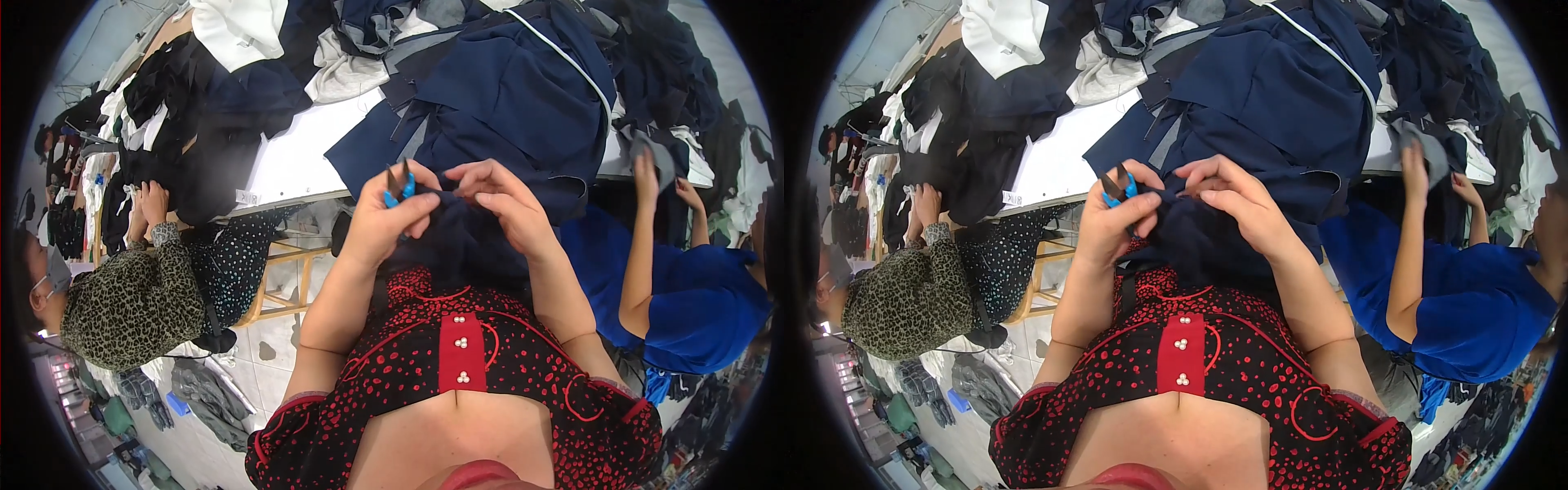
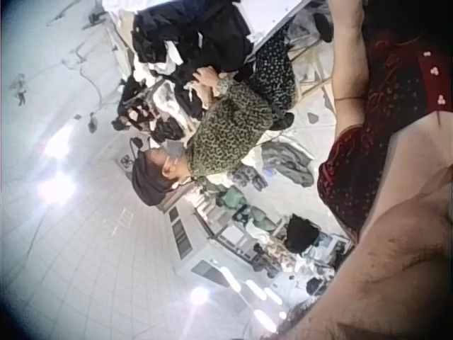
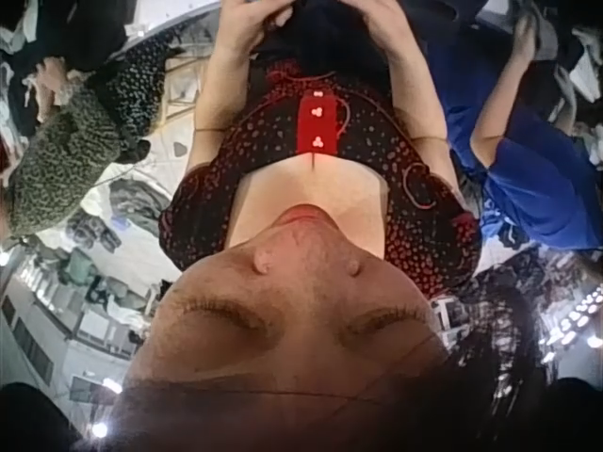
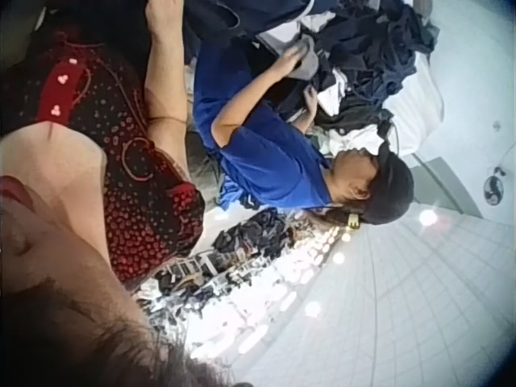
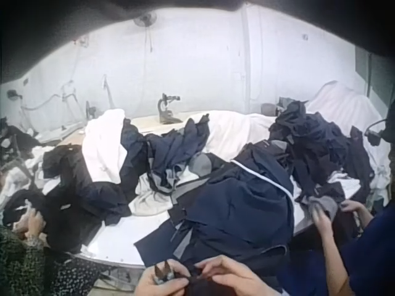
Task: Trimming excess threads from dark blue fabric pieces using small snips.
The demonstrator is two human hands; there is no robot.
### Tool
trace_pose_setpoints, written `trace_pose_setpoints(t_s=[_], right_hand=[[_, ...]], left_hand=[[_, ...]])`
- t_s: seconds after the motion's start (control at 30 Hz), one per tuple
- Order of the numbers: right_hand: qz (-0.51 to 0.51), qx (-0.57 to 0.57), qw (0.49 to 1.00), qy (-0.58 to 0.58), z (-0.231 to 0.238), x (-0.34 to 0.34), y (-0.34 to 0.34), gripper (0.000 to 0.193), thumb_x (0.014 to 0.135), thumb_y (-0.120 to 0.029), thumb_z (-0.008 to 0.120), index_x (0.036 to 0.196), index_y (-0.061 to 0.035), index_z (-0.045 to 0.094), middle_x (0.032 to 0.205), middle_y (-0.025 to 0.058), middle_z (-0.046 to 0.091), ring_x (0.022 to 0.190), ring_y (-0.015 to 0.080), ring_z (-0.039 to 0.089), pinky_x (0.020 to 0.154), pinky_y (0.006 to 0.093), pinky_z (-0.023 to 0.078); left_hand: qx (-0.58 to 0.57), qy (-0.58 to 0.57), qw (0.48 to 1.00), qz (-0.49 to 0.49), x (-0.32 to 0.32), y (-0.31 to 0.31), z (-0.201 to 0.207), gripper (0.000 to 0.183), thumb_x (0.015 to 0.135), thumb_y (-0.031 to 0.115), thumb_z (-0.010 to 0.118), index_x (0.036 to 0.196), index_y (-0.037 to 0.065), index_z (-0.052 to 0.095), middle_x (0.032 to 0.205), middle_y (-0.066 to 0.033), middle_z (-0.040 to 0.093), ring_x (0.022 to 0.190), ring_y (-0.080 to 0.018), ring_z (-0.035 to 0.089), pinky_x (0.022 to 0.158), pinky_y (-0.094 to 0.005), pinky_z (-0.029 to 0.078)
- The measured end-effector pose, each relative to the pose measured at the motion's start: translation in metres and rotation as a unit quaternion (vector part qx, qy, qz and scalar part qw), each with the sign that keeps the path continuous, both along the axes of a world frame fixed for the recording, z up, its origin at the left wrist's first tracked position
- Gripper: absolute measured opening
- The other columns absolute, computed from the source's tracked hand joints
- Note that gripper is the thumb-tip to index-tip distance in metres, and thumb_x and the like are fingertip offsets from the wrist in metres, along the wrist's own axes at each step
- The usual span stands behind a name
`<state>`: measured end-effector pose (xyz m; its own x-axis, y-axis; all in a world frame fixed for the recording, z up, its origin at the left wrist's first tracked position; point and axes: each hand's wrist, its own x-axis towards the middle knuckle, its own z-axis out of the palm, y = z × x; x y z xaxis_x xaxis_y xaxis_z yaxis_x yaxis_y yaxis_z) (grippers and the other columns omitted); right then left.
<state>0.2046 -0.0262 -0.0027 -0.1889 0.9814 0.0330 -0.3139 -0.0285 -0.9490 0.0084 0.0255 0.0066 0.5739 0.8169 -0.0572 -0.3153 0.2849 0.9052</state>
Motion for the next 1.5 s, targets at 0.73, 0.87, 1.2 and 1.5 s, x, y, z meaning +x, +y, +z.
trace_pose_setpoints(t_s=[0.73, 0.87, 1.2, 1.5], right_hand=[[-0.067, -0.021, 0.995, -0.064, 0.013, -0.003, 0.000, 0.017, 0.081, -0.008, 0.064, 0.097, -0.0032, 0.059, 0.079, -0.0042, 0.049, 0.067, 0.0020, 0.042, 0.062, 0.0163, 0.035], [-0.093, 0.102, 0.943, -0.302, 0.025, 0.003, -0.003, 0.033, 0.071, -0.017, 0.072, 0.100, -0.0064, 0.060, 0.084, 0.0023, 0.049, 0.062, 0.0082, 0.040, 0.059, 0.0200, 0.035], [0.051, 0.014, 0.973, -0.226, 0.032, 0.001, -0.004, 0.021, 0.077, -0.015, 0.068, 0.090, -0.0010, 0.060, 0.072, -0.0036, 0.047, 0.065, 0.0035, 0.041, 0.059, 0.0190, 0.033], [0.035, -0.010, 0.990, -0.135, 0.023, -0.001, -0.003, 0.013, 0.081, -0.012, 0.067, 0.085, -0.0014, 0.060, 0.069, -0.0063, 0.049, 0.064, 0.0008, 0.043, 0.057, 0.0182, 0.035]], left_hand=[[0.174, 0.156, 0.969, 0.075, 0.003, -0.008, -0.015, 0.010, 0.081, 0.008, 0.061, 0.085, 0.001, 0.056, 0.072, 0.0007, 0.055, 0.066, -0.0086, 0.050, 0.061, -0.0231, 0.039], [0.009, 0.089, 0.996, 0.012, -0.008, -0.010, -0.001, 0.008, 0.081, 0.007, 0.061, 0.087, 0.001, 0.061, 0.077, 0.0015, 0.057, 0.072, -0.0064, 0.052, 0.069, -0.0195, 0.040], [-0.039, 0.030, 0.999, -0.005, -0.012, -0.013, 0.009, 0.010, 0.081, 0.009, 0.061, 0.086, 0.001, 0.062, 0.077, 0.0025, 0.058, 0.075, -0.0045, 0.051, 0.071, -0.0187, 0.038], [0.045, 0.055, 0.997, -0.001, -0.013, -0.011, 0.007, 0.010, 0.081, 0.007, 0.061, 0.089, 0.001, 0.061, 0.083, 0.0013, 0.058, 0.078, -0.0070, 0.052, 0.075, -0.0208, 0.038]])
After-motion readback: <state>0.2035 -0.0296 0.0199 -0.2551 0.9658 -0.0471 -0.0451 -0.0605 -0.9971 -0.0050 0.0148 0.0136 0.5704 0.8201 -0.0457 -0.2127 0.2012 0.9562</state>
